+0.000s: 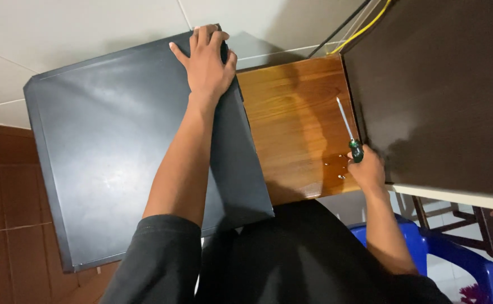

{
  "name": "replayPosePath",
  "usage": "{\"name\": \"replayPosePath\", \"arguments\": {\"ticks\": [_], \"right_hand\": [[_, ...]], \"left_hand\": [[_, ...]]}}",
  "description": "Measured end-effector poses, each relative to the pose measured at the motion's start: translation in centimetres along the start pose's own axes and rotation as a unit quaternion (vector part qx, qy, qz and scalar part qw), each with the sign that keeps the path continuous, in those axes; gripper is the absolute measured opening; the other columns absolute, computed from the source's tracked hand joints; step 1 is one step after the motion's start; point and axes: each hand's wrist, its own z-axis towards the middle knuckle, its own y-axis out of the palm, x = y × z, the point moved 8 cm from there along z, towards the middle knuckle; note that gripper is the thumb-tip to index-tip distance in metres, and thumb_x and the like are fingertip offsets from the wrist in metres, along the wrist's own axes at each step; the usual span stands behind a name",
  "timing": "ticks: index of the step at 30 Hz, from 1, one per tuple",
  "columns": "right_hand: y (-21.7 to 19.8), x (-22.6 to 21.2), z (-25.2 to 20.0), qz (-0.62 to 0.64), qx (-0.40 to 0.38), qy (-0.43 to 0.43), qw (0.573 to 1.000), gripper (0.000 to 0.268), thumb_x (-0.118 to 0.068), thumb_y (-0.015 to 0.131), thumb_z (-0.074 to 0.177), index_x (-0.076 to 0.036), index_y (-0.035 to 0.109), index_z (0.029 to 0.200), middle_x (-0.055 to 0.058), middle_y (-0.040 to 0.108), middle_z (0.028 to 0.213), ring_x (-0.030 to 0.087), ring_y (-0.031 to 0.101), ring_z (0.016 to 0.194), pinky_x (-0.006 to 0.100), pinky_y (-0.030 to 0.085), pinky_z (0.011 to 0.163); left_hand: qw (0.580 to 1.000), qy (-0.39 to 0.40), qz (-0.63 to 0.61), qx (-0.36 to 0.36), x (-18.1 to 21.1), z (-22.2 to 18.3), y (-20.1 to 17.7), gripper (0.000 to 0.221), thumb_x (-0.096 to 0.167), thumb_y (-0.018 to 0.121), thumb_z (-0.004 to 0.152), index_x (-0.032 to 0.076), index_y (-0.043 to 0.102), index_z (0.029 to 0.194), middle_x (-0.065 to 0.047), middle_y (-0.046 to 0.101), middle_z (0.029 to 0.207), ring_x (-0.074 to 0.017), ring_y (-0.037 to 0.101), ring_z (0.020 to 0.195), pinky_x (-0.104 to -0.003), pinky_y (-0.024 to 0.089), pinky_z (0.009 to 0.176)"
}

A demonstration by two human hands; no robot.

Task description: The person places a side panel onto a computer case and uses a screwdriver to secure it with screws.

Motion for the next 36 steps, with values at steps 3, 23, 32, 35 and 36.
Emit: {"name": "replayPosePath", "arguments": {"ticks": [3,23,32,35,36], "right_hand": [[-0.8,-0.3,-0.8,-0.008,-0.025,0.041,0.999,0.026,-0.007,0.063,0.095,-0.017,0.067,0.119,-0.004,0.075,0.12,0.023,0.068,0.109,0.045,0.049,0.091],[-0.5,0.9,-1.2,0.027,-0.027,0.02,0.999,0.016,-0.007,0.066,0.093,-0.013,0.072,0.106,0.001,0.076,0.116,0.024,0.07,0.105,0.041,0.051,0.092],[0.7,3.6,0.4,0.055,-0.001,-0.003,0.998,0.014,-0.01,0.073,0.089,-0.014,0.074,0.102,-0.001,0.077,0.111,0.021,0.07,0.101,0.036,0.05,0.091],[0.7,3.6,0.6,0.063,0.015,-0.005,0.998,0.014,-0.011,0.074,0.087,-0.014,0.074,0.1,0.001,0.078,0.107,0.023,0.071,0.1,0.036,0.05,0.091],[0.6,3.5,0.6,0.062,0.025,-0.001,0.998,0.013,-0.011,0.074,0.087,-0.014,0.074,0.099,0.001,0.077,0.106,0.023,0.071,0.097,0.037,0.051,0.09]], "left_hand": [[1.0,-0.003,-0.008,0.011,-0.2,0.1,0.1,0.027,0.029,0.057,0.089,0.017,0.065,0.111,-0.001,0.057,0.126,-0.032,0.047,0.13,-0.083,0.014,0.102],[0.935,-0.026,0.213,-0.283,0.6,2.7,3.9,0.034,0.007,0.056,0.086,0.011,0.074,0.114,-0.015,0.04,0.146,-0.0467,0.037,0.13,-0.091,0.027,0.095],[0.976,-0.052,0.083,-0.195,0.7,1.8,1.7,0.029,0.005,0.053,0.087,0.013,0.078,0.099,-0.01,0.047,0.135,-0.0361,0.04,0.123,-0.09,0.026,0.09],[0.977,-0.067,0.068,-0.192,0.6,1.6,1.5,0.034,0.007,0.053,0.085,0.015,0.078,0.107,-0.008,0.047,0.141,-0.0337,0.038,0.127,-0.088,0.024,0.092],[0.979,-0.072,0.06,-0.184,0.5,1.6,1.5,0.039,0.008,0.054,0.083,0.016,0.078,0.113,-0.007,0.047,0.142,-0.0313,0.038,0.129,-0.088,0.024,0.093]]}}
